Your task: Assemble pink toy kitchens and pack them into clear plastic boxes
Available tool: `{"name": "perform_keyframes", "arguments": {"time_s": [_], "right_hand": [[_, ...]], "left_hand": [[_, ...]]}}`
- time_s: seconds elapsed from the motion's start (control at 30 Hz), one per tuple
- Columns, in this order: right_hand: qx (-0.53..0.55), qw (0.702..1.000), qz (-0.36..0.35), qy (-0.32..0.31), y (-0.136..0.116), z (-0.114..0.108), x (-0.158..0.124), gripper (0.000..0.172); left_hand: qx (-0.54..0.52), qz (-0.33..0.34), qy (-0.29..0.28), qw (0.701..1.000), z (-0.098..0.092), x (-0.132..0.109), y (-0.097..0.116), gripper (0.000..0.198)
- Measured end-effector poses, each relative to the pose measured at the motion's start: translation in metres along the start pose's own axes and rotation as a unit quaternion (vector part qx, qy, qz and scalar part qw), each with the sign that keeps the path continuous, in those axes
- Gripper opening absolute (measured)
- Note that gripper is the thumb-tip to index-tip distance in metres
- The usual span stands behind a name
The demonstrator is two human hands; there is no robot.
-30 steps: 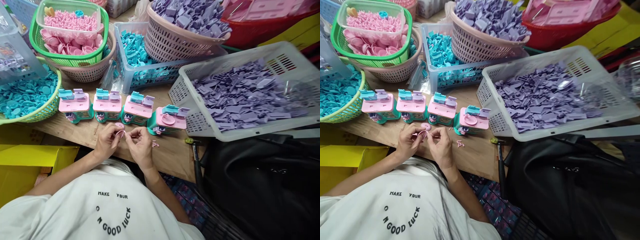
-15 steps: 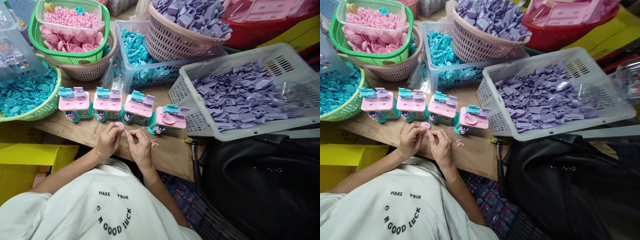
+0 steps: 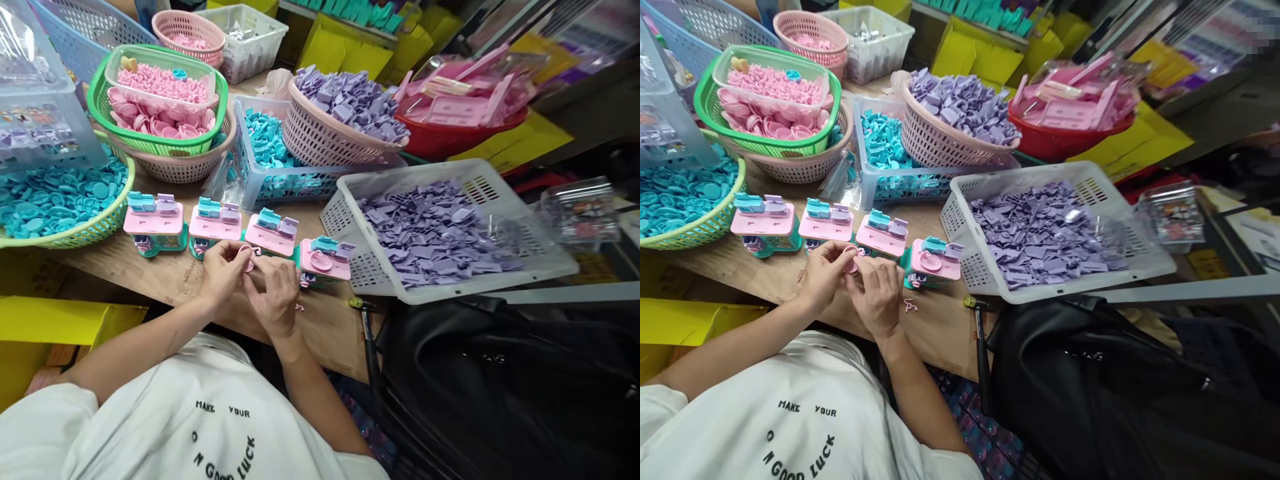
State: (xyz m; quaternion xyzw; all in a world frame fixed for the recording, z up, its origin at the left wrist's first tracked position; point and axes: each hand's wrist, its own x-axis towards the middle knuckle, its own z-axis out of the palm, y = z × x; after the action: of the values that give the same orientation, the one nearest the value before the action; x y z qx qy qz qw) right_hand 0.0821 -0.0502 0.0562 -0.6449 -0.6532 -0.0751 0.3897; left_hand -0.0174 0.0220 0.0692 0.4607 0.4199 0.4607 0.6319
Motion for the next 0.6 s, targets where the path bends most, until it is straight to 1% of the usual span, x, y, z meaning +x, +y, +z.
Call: {"name": "perform_keyframes", "arguments": {"time_s": [0.03, 0.1, 0.17, 0.23, 0.3, 0.37, 0.43, 0.47, 0.53, 0.6], "right_hand": [[-0.019, 0.999, -0.004, -0.025, 0.003, -0.003, 0.008, 0.025], [-0.046, 0.996, -0.006, -0.070, 0.011, -0.008, 0.024, 0.026], [-0.067, 0.993, -0.011, -0.096, 0.021, -0.011, 0.037, 0.026], [-0.083, 0.989, -0.024, -0.117, 0.033, -0.011, 0.046, 0.025], [-0.084, 0.986, -0.046, -0.135, 0.046, -0.007, 0.050, 0.027], [-0.075, 0.985, -0.063, -0.141, 0.057, -0.004, 0.050, 0.028], [-0.075, 0.985, -0.065, -0.141, 0.065, -0.002, 0.048, 0.030], [-0.080, 0.984, -0.064, -0.143, 0.068, -0.002, 0.048, 0.031], [-0.094, 0.983, -0.061, -0.148, 0.071, -0.003, 0.048, 0.031], [-0.107, 0.981, -0.060, -0.150, 0.073, -0.004, 0.049, 0.030]], "left_hand": [[-0.015, -0.014, -0.002, 1.000, 0.002, 0.003, 0.004, 0.026], [-0.012, -0.027, -0.008, 1.000, 0.004, 0.009, 0.011, 0.031], [0.030, -0.006, -0.027, 0.999, 0.002, 0.014, 0.017, 0.034], [0.097, 0.051, -0.044, 0.993, -0.002, 0.018, 0.020, 0.032], [0.179, 0.140, -0.050, 0.973, -0.006, 0.023, 0.020, 0.028], [0.266, 0.234, -0.067, 0.933, -0.011, 0.029, 0.017, 0.024], [0.354, 0.309, -0.113, 0.876, -0.016, 0.037, 0.014, 0.025], [0.395, 0.332, -0.141, 0.845, -0.018, 0.041, 0.012, 0.027], [0.467, 0.354, -0.193, 0.787, -0.022, 0.049, 0.010, 0.030], [0.515, 0.367, -0.224, 0.742, -0.025, 0.055, 0.009, 0.035]]}}
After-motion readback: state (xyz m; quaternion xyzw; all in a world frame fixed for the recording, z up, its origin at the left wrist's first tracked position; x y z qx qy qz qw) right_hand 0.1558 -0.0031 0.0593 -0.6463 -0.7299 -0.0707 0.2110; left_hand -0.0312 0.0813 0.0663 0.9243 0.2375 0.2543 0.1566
